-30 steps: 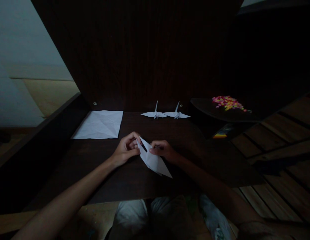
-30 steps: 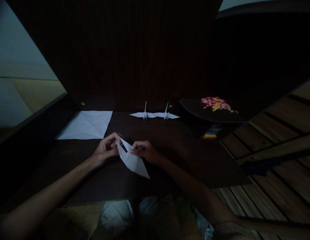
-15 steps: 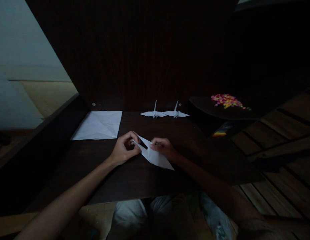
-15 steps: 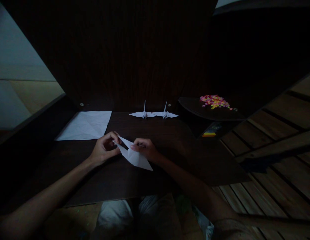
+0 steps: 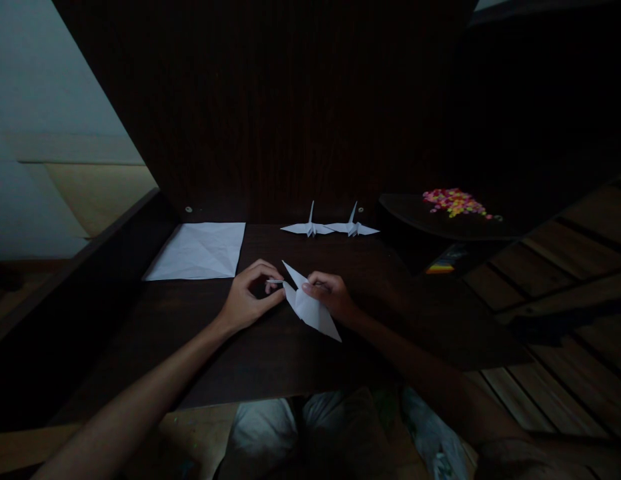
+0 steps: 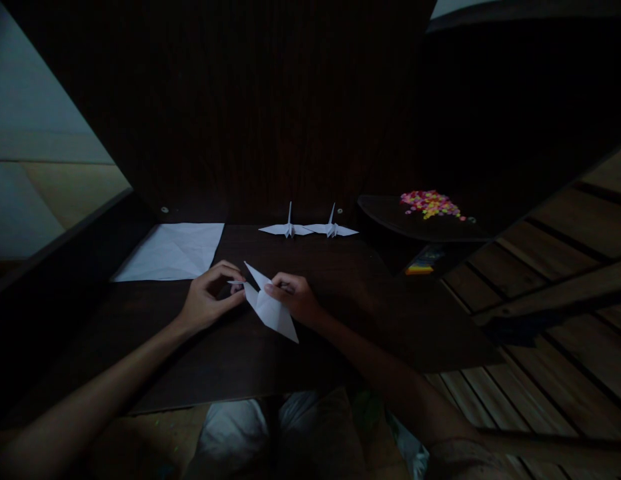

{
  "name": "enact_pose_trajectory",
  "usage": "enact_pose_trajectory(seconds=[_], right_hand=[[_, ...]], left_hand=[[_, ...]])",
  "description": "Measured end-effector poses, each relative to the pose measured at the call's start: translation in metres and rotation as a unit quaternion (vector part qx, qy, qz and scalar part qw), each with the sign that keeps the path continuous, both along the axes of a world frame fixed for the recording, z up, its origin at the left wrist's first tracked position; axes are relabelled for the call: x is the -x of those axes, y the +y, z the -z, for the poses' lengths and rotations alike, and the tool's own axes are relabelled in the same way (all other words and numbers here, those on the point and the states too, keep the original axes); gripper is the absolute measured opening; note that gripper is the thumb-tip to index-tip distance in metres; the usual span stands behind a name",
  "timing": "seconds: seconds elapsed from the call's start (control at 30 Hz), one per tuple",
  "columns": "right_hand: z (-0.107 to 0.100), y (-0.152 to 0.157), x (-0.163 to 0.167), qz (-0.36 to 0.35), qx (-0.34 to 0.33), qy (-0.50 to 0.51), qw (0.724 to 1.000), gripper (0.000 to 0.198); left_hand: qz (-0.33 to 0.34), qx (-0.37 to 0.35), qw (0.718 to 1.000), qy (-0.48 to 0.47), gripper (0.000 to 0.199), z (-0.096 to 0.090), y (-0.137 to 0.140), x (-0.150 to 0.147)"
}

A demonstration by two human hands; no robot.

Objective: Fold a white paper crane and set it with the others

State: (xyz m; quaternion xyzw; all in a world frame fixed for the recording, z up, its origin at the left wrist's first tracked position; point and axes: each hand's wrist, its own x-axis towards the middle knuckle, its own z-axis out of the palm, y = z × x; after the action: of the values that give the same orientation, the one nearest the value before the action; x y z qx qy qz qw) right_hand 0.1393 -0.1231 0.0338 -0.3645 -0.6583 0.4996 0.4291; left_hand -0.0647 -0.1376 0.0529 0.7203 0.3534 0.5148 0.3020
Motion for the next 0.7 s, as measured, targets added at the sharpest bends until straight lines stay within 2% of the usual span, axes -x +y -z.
enact_pose_trajectory(seconds=[0.43, 0.7], right_hand=[[-0.0046, -0.0066, 0.0010, 0.027, -0.053, -0.029, 0.998, 0.027], [-0.0064, -0.0077, 0.0025, 0.053, -0.044, -0.025, 0.997, 0.030]], left_hand=[[-0.021, -0.026, 0.999, 0.017, 0.008, -0.0020, -0.0017, -0.0029], [-0.016, -0.018, 0.999, 0.021, 0.007, -0.0025, -0.0024, -0.0011]])
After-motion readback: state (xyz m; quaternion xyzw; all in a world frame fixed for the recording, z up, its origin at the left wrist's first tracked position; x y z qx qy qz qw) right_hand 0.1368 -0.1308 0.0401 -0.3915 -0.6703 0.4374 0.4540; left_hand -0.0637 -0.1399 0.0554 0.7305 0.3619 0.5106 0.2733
